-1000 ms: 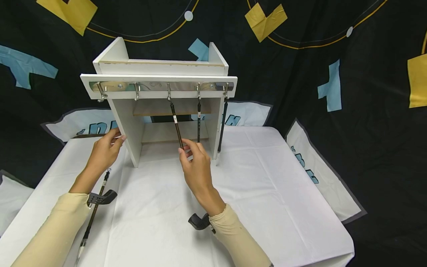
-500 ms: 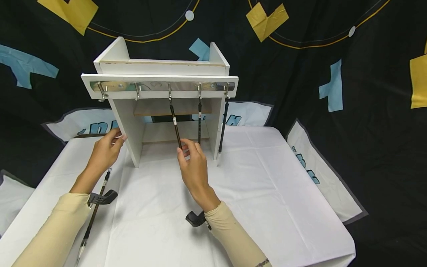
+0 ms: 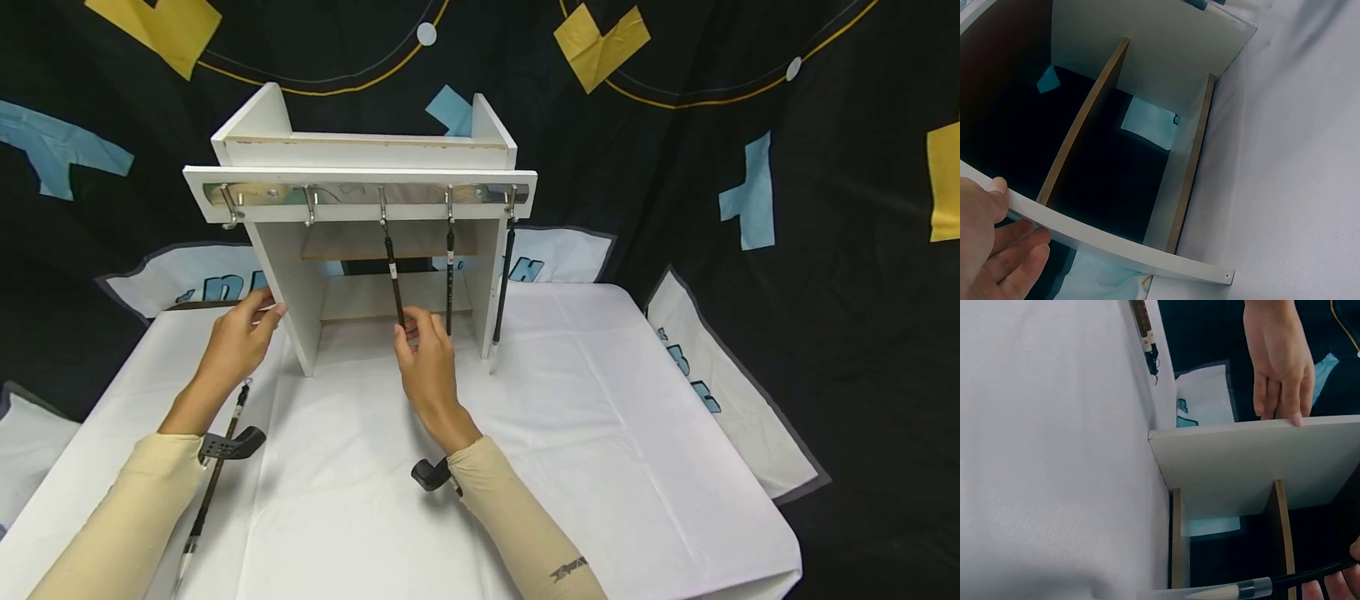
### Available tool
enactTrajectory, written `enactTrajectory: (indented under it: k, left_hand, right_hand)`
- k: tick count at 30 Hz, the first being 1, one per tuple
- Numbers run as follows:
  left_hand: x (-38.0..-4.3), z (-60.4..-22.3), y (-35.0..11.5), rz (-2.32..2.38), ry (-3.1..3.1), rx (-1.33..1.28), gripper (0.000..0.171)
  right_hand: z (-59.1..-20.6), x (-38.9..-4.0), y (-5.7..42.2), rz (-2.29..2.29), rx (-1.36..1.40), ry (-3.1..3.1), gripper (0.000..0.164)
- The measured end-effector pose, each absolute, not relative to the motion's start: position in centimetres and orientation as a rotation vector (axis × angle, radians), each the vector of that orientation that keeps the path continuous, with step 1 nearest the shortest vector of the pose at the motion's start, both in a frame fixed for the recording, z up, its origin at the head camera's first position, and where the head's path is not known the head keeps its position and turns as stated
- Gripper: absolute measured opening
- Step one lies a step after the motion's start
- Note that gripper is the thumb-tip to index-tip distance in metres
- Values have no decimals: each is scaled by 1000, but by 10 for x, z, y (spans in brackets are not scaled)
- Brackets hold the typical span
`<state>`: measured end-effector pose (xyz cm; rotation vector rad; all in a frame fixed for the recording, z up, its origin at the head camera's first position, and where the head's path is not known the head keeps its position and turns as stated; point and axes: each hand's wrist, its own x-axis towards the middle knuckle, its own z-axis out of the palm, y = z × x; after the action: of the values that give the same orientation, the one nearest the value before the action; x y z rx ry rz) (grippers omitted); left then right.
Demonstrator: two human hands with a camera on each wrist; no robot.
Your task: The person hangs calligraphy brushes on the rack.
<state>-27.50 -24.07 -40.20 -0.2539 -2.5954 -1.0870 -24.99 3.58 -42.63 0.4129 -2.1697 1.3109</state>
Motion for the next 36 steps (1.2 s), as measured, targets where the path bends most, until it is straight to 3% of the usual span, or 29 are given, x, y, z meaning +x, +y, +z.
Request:
enactTrajectory:
  k: [20, 32, 36]
  left_hand:
    - [-275, -403, -242, -1088, -2610, -245, 55]
    - [-277, -403, -241, -1087, -2618, -249, 55]
    - [-277, -401, -242, -1082, -2615, -251, 54]
  right_hand:
    - [-435, -272, 22, 1221, 368, -2317, 29]
    - [-437, -265, 30, 1229, 360, -2350, 50]
    - [-431, -252, 48, 1162, 444, -2231, 38]
